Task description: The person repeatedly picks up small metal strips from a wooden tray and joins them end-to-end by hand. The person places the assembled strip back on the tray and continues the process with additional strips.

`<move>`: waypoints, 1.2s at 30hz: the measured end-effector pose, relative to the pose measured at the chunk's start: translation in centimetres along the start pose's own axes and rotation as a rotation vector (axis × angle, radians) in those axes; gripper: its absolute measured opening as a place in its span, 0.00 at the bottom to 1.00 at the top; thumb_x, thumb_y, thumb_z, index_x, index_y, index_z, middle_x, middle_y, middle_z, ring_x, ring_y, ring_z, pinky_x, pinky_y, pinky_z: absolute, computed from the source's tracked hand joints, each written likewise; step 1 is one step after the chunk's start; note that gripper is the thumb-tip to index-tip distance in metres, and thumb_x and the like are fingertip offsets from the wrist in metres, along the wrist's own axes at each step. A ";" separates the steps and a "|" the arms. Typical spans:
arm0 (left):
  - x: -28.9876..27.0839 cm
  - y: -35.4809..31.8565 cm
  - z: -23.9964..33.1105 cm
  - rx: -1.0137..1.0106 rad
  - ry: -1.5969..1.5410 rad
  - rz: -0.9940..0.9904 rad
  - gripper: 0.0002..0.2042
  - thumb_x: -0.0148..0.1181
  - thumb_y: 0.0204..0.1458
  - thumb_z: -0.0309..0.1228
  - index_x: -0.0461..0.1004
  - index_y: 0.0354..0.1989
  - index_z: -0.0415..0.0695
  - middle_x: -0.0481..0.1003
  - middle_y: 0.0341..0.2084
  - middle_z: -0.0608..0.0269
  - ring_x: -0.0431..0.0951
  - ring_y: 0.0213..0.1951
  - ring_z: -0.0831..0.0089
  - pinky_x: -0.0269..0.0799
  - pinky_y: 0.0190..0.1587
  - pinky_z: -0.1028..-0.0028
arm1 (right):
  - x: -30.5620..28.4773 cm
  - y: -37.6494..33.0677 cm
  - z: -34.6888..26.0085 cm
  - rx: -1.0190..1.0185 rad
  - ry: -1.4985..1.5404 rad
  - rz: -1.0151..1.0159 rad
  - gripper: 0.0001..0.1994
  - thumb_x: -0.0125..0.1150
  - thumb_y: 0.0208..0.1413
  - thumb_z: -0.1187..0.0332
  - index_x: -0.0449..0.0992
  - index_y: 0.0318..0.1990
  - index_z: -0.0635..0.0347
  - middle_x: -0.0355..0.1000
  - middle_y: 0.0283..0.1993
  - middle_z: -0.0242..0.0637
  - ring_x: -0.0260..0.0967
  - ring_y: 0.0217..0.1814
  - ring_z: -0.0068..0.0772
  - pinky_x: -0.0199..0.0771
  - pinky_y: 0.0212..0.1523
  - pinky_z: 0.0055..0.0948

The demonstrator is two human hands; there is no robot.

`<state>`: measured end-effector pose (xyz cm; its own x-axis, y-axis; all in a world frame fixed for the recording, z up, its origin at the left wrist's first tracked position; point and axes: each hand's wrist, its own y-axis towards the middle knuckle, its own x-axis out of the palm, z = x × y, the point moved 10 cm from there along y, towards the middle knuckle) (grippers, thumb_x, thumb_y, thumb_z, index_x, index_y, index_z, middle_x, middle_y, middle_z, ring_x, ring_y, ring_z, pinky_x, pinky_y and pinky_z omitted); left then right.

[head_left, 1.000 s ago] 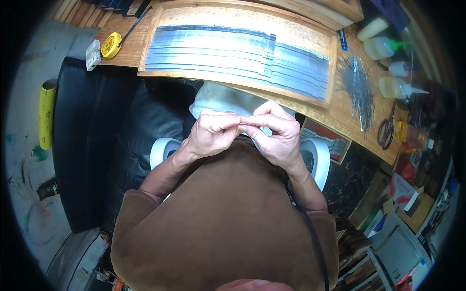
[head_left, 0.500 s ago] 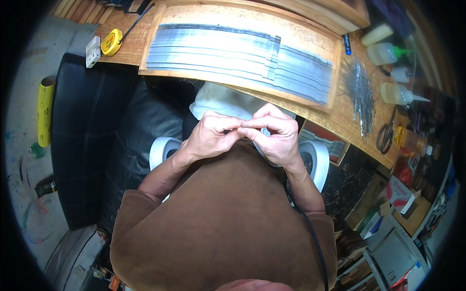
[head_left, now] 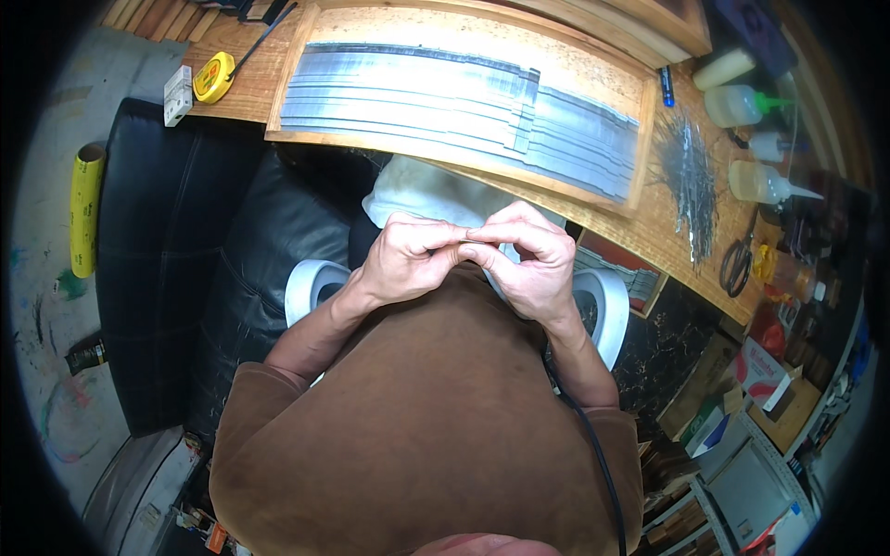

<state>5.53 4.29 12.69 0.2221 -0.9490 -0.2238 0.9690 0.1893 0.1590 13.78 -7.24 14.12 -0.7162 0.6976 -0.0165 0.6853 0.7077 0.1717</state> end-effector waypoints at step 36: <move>0.0 0.0 0.0 -0.005 -0.023 0.044 0.10 0.73 0.56 0.22 0.88 0.46 0.39 0.84 0.26 0.53 0.81 0.23 0.75 0.74 0.28 0.75 | 0.0 0.4 -1.7 -0.055 -0.136 0.001 0.06 0.74 0.51 0.83 0.85 0.36 0.64 0.79 0.35 0.37 0.76 0.33 0.28 0.76 0.36 0.26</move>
<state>5.49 4.26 12.68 0.2622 -0.9452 -0.1947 0.9589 0.2324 0.1629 13.82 -7.21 15.88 -0.6885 0.7099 -0.1485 0.6753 0.7022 0.2258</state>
